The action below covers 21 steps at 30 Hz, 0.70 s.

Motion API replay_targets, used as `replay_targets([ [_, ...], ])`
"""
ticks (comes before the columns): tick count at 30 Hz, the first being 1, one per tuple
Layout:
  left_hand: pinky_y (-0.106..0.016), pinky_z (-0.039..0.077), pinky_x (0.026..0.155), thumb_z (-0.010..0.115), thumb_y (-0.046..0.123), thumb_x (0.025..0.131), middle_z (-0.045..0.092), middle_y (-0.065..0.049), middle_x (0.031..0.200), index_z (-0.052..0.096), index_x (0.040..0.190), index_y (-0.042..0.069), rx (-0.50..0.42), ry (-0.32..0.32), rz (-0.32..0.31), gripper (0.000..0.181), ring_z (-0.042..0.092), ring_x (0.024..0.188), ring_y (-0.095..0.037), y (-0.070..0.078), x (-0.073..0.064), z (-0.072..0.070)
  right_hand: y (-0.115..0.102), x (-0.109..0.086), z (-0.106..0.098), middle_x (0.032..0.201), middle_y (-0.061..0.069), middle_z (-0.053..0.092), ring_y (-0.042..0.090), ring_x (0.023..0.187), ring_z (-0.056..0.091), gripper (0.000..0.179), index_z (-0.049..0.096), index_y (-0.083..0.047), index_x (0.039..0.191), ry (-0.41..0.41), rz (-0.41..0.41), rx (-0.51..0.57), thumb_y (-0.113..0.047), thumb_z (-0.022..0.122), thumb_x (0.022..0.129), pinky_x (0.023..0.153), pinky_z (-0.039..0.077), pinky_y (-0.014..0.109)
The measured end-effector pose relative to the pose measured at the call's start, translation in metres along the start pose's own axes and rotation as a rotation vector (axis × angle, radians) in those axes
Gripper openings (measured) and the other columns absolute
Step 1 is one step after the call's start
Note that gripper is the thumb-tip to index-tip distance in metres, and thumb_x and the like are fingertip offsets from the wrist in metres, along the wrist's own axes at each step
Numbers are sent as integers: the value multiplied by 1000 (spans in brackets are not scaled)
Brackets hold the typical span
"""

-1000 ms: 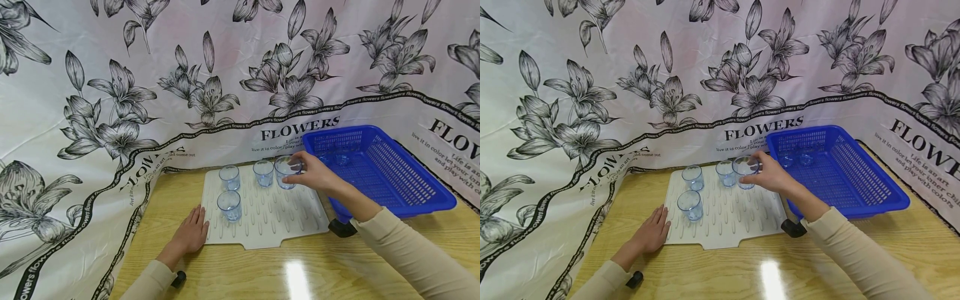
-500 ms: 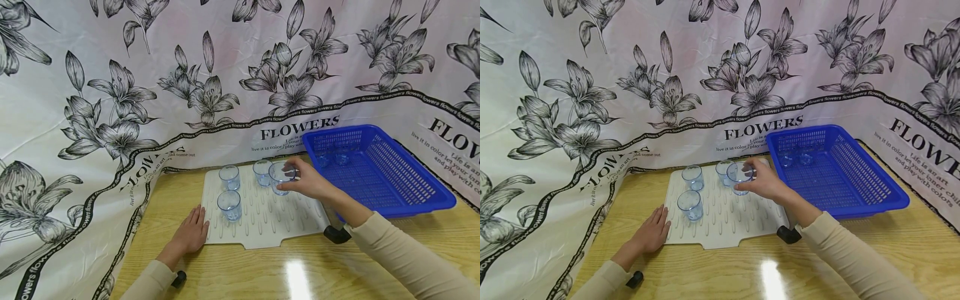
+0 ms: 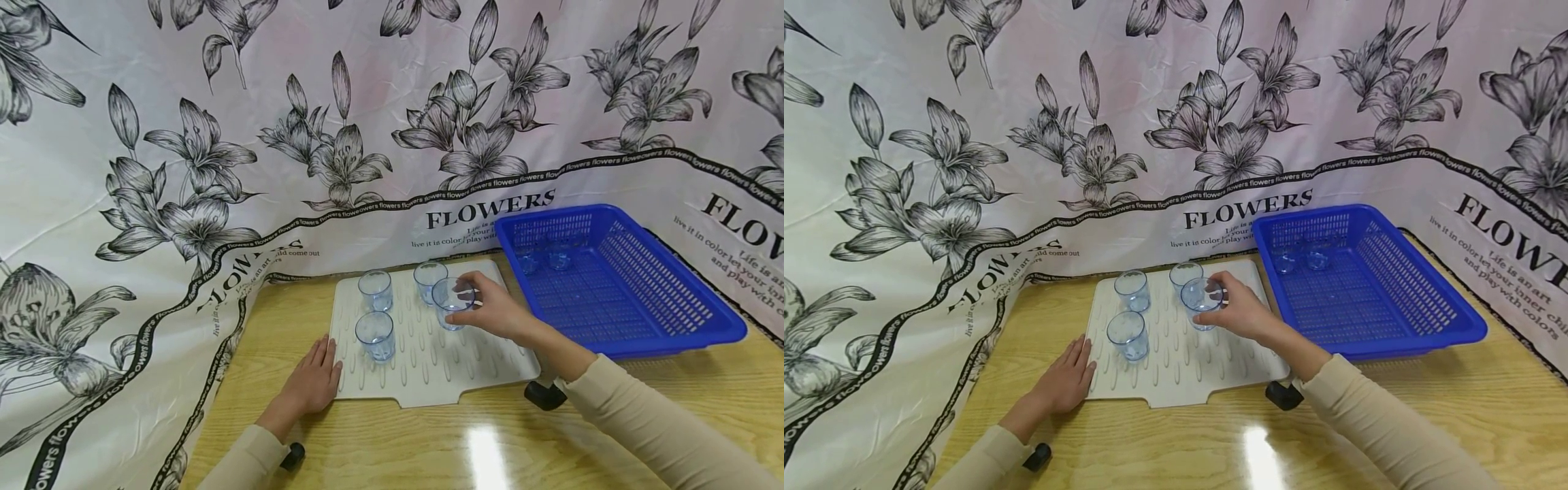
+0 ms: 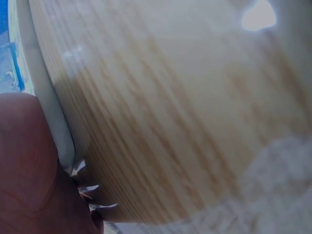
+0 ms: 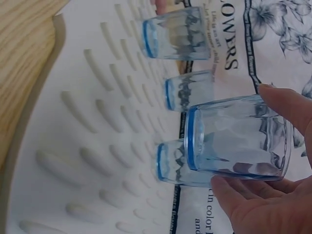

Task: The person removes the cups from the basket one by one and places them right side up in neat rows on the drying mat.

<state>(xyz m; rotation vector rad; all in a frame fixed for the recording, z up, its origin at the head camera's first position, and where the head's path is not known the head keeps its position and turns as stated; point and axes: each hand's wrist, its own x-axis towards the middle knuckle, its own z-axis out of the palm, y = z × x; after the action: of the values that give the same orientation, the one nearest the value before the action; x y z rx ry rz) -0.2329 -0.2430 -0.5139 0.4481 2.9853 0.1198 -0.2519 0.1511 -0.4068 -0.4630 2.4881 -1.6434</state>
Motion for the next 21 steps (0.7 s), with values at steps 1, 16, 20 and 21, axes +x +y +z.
replay_targets([
  [1, -54, 24, 123, 29, 36, 113, 14, -23, 169, 19, 162, -3, 1, -1, -2, 63, 15, 155, -41, 0, 0, 0, 1, 0, 2, 146, 23, 47, 41, 139, 46, 77, 40, -1, 144, -1, -2, 2, -23, 85, 86, 102, 52, 49],
  [16, -54, 25, 123, 28, 37, 113, 15, -23, 169, 19, 162, -3, -3, 17, -2, 63, 16, 155, -41, 0, -1, 0, 26, 8, 24, 145, 26, 48, 47, 137, 47, 81, 37, 6, 147, -18, -6, 21, -18, 84, 86, 104, 51, 51],
  [20, -55, 25, 122, 28, 37, 113, 14, -23, 169, 19, 162, -3, -9, 16, 1, 63, 16, 155, -41, 0, -1, 0, 30, 11, 28, 146, 25, 49, 46, 138, 47, 82, 37, 5, 148, -21, 16, 11, -21, 85, 86, 103, 51, 51],
  [21, -55, 25, 122, 28, 36, 113, 14, -23, 169, 19, 162, -3, -12, 17, 2, 63, 16, 155, -42, 0, -1, 0, 31, 11, 29, 146, 25, 49, 46, 137, 47, 83, 37, 5, 148, -20, 24, 5, -22, 85, 85, 104, 51, 51],
])
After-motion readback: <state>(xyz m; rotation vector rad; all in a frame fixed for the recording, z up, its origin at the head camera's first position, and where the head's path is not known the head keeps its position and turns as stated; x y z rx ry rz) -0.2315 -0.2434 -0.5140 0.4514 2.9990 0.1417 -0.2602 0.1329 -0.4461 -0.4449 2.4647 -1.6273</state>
